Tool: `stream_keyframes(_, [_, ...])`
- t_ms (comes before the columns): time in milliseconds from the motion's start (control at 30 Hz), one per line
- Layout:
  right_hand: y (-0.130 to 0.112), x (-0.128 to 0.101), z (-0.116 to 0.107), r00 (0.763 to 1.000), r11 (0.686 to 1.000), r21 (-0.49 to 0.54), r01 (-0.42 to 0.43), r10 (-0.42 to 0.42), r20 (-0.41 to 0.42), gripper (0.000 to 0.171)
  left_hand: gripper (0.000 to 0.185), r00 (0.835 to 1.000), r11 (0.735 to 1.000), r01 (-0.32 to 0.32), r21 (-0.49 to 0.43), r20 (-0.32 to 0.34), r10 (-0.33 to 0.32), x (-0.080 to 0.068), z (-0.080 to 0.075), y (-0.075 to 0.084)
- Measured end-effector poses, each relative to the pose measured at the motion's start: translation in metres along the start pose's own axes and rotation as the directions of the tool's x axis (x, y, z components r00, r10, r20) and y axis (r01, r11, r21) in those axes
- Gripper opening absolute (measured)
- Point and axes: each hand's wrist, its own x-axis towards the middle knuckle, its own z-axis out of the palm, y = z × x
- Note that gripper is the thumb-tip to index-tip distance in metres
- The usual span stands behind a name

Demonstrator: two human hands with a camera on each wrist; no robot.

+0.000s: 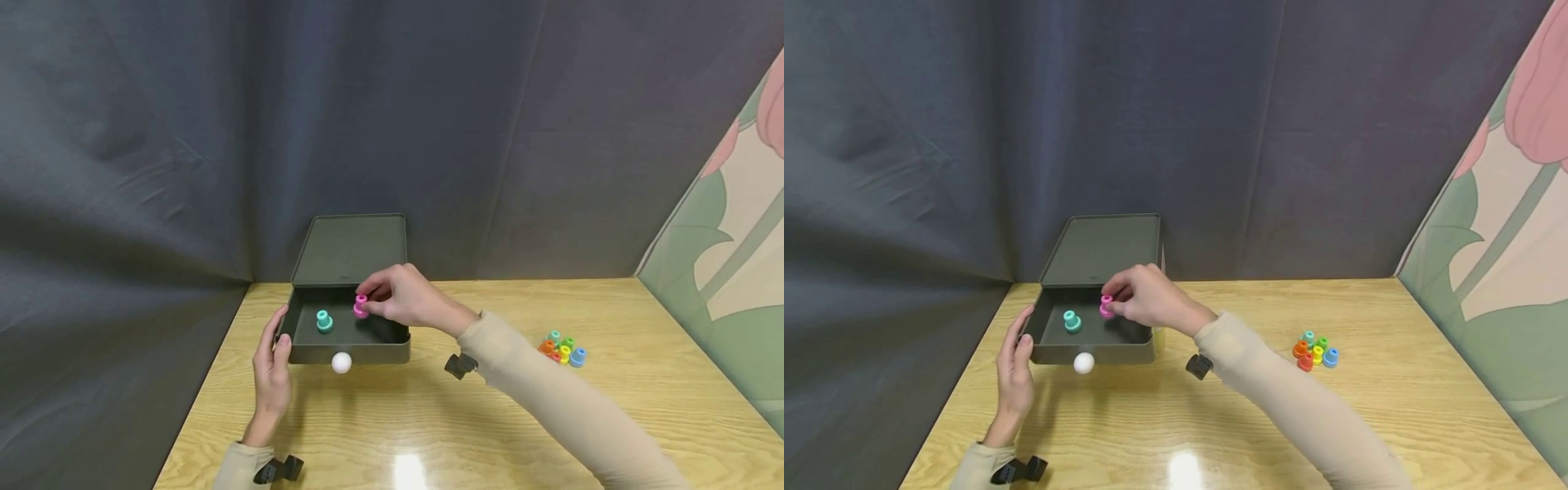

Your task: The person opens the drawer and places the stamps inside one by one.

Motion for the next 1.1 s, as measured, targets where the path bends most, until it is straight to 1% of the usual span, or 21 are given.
stream_keyframes(267, [0.001, 0.009, 0.010, 0.999, 1.000, -0.004, 0.003, -0.003, 0.042, 0.021, 0.046, 1.000, 1.000, 0.016, 0.021, -0.012, -0.016, -0.002, 0.001, 0.000])
stream_keyframes(400, [0.000, 0.010, 0.013, 0.999, 1.000, 0.006, 0.001, -0.001, 0.053, 0.020, 0.046, 1.000, 1.000, 0.008, 0.026, -0.008, -0.008, -0.002, 0.001, 0.001])
stream_keyframes(667, [-0.003, 0.013, 0.017, 0.997, 1.000, -0.005, 0.028, -0.027, 0.074, 0.017, 0.046, 1.000, 1.000, -0.008, 0.021, -0.005, 0.008, -0.002, 0.002, 0.003])
stream_keyframes(967, [-0.003, 0.014, 0.024, 0.997, 0.999, -0.038, 0.028, -0.025, 0.066, 0.014, 0.046, 1.000, 1.000, 0.011, 0.026, -0.007, -0.010, -0.003, 0.001, 0.002])
stream_keyframes(1100, [-0.004, 0.013, 0.026, 0.998, 0.995, -0.096, 0.028, -0.022, 0.058, 0.014, 0.046, 1.000, 0.999, 0.016, 0.028, -0.002, -0.016, -0.003, 0.001, 0.003])
